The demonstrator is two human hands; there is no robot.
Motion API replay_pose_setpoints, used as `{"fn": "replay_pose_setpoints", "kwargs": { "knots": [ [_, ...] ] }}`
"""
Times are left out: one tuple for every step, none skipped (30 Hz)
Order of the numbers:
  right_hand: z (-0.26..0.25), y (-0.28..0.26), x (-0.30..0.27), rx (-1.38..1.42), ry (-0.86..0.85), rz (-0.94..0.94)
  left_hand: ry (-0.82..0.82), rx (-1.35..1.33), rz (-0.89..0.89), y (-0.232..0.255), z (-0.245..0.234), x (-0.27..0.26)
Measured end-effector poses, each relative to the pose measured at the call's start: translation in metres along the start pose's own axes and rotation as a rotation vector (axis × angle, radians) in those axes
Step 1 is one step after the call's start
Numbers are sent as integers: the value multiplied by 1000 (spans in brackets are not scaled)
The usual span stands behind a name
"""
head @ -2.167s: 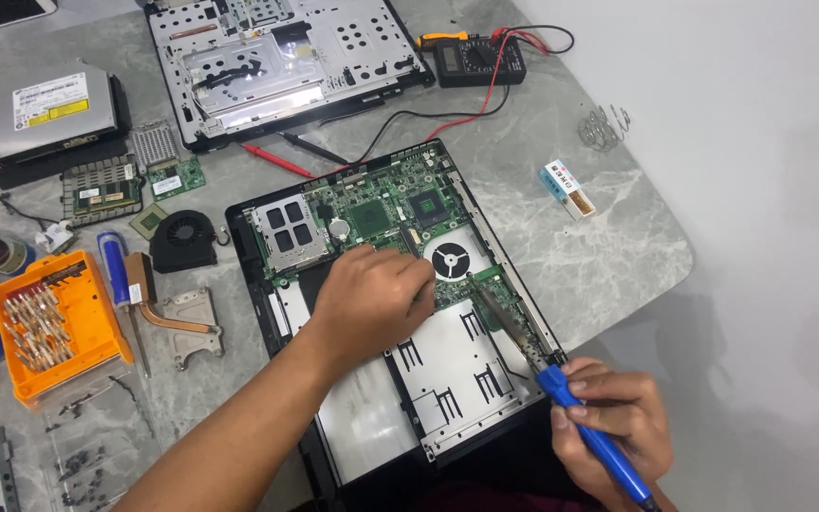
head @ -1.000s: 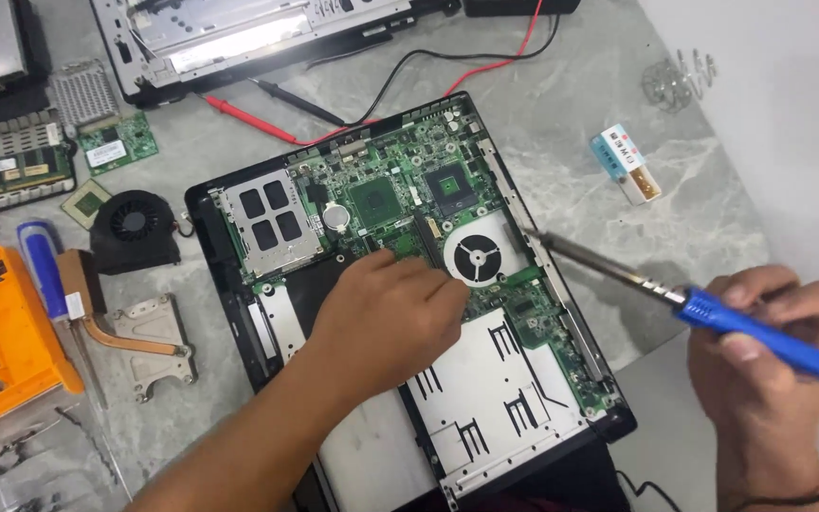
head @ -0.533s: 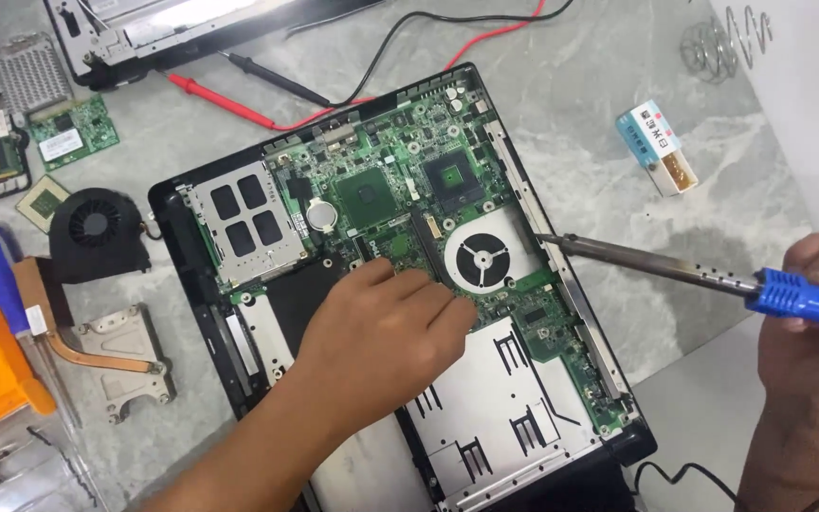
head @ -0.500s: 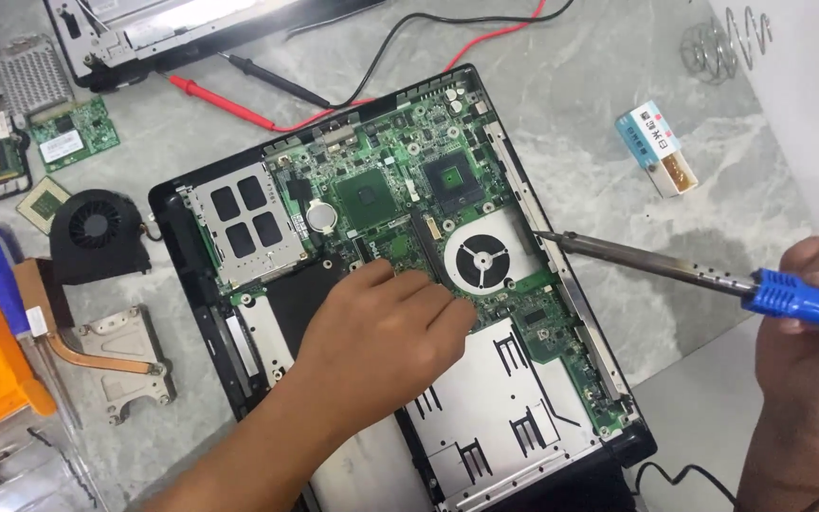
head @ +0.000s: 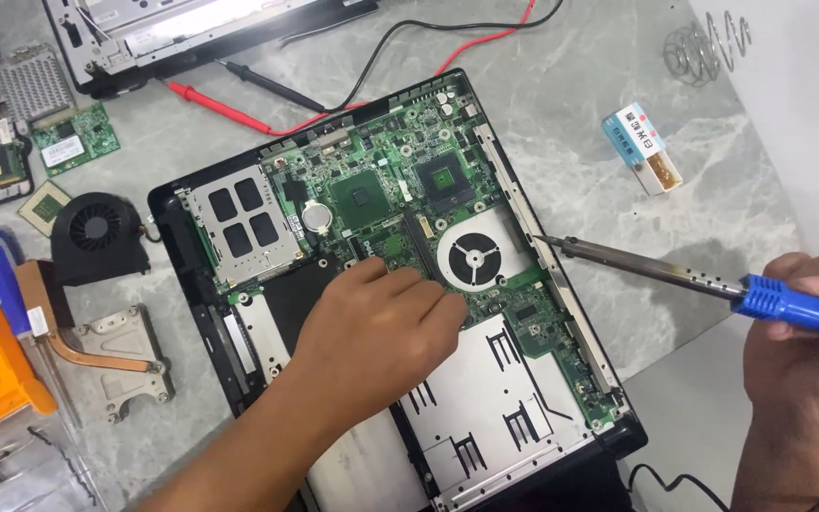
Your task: The person uses a soldering iron to work on a disassembled laptop motherboard. They apply heat to various components near the cooling fan and other areas of the circuit board while holding the board steady with their other hand.
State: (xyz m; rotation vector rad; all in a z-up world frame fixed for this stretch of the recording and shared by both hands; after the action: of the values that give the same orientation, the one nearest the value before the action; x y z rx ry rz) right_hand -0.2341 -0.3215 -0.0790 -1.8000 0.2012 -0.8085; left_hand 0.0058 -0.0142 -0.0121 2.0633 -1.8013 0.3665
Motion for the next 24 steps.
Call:
{"fn": "replay_pose_setpoints", "kwargs": {
  "knots": [
    [3,-3,0,0,0,-1,0,1,0,0,0,0],
    [6,-5,1,-8,9,4,7,-1,-2,-1,0,0],
    [9,-8,1,-17,18,9,14,-2,-4,-1,0,0],
    [11,-11,2,-17,18,7,15,-1,-3,-1,0,0],
    [13,-14,4,-8,15,12,22,3,-2,-1,-1,0],
    [15,-17,5,-1,11,16,32,6,-1,-1,-1,0],
    [20,-25,6,-3,11,14,35,7,0,0,0,0],
    [26,-31,7,-11,26,30,40,8,-3,0,1,0],
    [32,-38,9,-20,41,46,45,9,-6,0,1,0],
    [35,-43,10,-20,41,43,48,11,-5,0,1,0],
    [38,-47,12,9,26,51,37,0,-2,0,1,0],
    [42,-52,13,40,11,60,26,-11,-1,0,1,-1],
    [43,-55,13,39,11,58,28,-10,0,0,1,-1],
    [45,-58,13,18,3,47,36,-5,0,0,2,-1],
    [46,-62,13,-3,-4,36,44,1,1,-1,2,-1],
    [48,-62,10,-5,-3,33,47,1,2,-1,3,-1],
    [50,-64,7,-43,28,-21,62,-2,-15,-1,3,-1],
    [52,-66,5,-81,62,-78,80,-5,-30,-1,2,0],
    [60,-72,2,-85,63,-83,86,-4,-26,-1,1,0],
    [69,-78,1,-194,65,-235,82,2,-45,-2,-1,0],
    [78,-85,-1,-304,67,-387,79,8,-63,-3,-3,0],
    [79,-92,-8,-307,66,-395,88,10,-62,-4,-2,-1],
    [80,-98,-14,-347,14,-425,79,9,-75,-5,-1,-1],
    [82,-105,-21,-387,-40,-451,70,6,-90,-5,-1,-3]
  ]
}}
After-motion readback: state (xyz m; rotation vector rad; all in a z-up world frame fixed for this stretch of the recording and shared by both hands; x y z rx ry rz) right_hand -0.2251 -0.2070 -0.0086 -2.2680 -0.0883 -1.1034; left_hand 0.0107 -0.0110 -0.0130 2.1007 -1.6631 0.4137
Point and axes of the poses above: each hand's wrist, its own x-axis towards the middle knuckle, its own z-axis out of the palm, y = z × x, the point moved 1 cm from there along x, towards the middle knuckle, and after that the axes turned 6 degrees about -y, right-handed, at the moved point
